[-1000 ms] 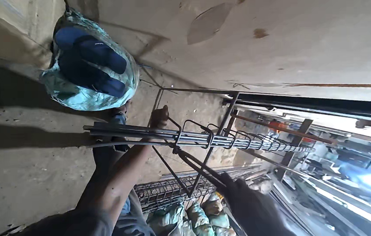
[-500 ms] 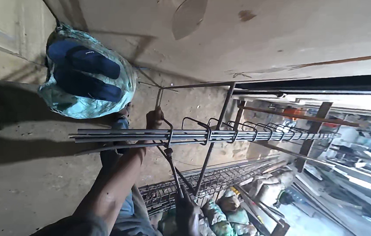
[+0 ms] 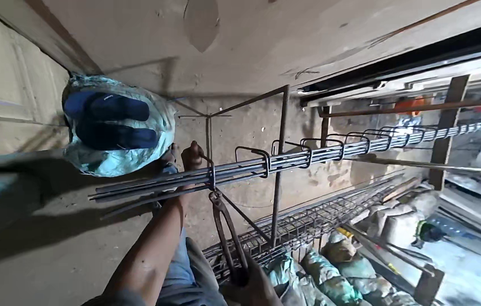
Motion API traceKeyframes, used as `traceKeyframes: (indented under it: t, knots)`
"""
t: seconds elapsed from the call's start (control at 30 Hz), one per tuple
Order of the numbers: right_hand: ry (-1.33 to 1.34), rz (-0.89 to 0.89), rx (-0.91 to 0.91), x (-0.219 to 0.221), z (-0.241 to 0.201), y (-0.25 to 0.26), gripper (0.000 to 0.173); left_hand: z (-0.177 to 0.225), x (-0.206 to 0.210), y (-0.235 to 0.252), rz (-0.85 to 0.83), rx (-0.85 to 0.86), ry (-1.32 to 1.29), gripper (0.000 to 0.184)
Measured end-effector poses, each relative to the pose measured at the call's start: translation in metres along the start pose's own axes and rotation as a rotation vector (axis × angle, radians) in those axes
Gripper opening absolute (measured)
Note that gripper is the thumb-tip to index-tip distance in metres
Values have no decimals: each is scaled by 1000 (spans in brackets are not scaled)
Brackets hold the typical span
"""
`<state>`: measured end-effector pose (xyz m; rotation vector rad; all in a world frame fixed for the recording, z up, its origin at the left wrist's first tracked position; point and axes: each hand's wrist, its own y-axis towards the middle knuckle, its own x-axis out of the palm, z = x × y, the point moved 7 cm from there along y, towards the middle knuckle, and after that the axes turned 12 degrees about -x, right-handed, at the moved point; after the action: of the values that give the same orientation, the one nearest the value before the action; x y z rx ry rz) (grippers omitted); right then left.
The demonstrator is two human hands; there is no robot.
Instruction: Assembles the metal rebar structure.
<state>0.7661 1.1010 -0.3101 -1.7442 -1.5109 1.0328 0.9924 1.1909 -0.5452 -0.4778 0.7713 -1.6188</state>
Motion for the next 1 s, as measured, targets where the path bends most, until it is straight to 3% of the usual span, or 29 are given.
traceKeyframes:
  t: [0.03, 0.17, 0.23, 0.3, 0.4, 0.47, 0.5, 0.53, 0.57, 0.63, 0.73, 0.8, 0.87, 0.93, 1.0]
  knots:
    - [-283, 91, -44, -8, -9, 0, 73, 5, -3, -4, 4, 23, 67, 40]
    - [-1314, 369, -367, -4, -48, -15, 67, -8, -1, 11, -2, 41, 108, 38]
    - [-1496, 405, -350, 6, -50, -15, 62, -17, 3, 25, -15, 27, 56, 45]
    - [-1240, 286, -237, 11, -43, -10, 52, -18, 8, 44, 27, 27, -10, 53]
    - [-249, 20, -52, 2, -26, -2, 29, -23, 9, 49, -25, -39, -115, 57]
    - [627, -219, 109, 15, -11, -6, 33, -26, 10, 49, -8, -66, -190, 56]
    - [933, -325, 184, 23, -6, -8, 39, -28, 11, 48, 8, -84, -199, 55]
    - [1036, -362, 214, 28, -3, -7, 40, -27, 12, 49, 30, -90, -188, 54]
    - [966, -346, 186, 27, 1, -3, 39, -25, 11, 50, 48, -96, -166, 55]
    - [507, -206, 61, 12, 2, 3, 40, -18, 7, 48, 42, -134, -132, 57]
    - [-396, 87, -68, -13, -21, 0, 71, -9, 5, 46, 61, -114, -169, 53]
    - [-983, 301, -274, -10, -46, -13, 59, 0, 4, 36, 57, -110, -210, 48]
    - [-1382, 417, -385, 2, -51, -20, 54, 2, 4, 26, 61, -125, -215, 45]
    - [-1348, 338, -285, 8, -43, -15, 55, -5, 0, 21, 13, -57, -36, 34]
    - [-855, 162, -136, 7, -31, -9, 47, -6, -2, 25, -50, 6, 189, 23]
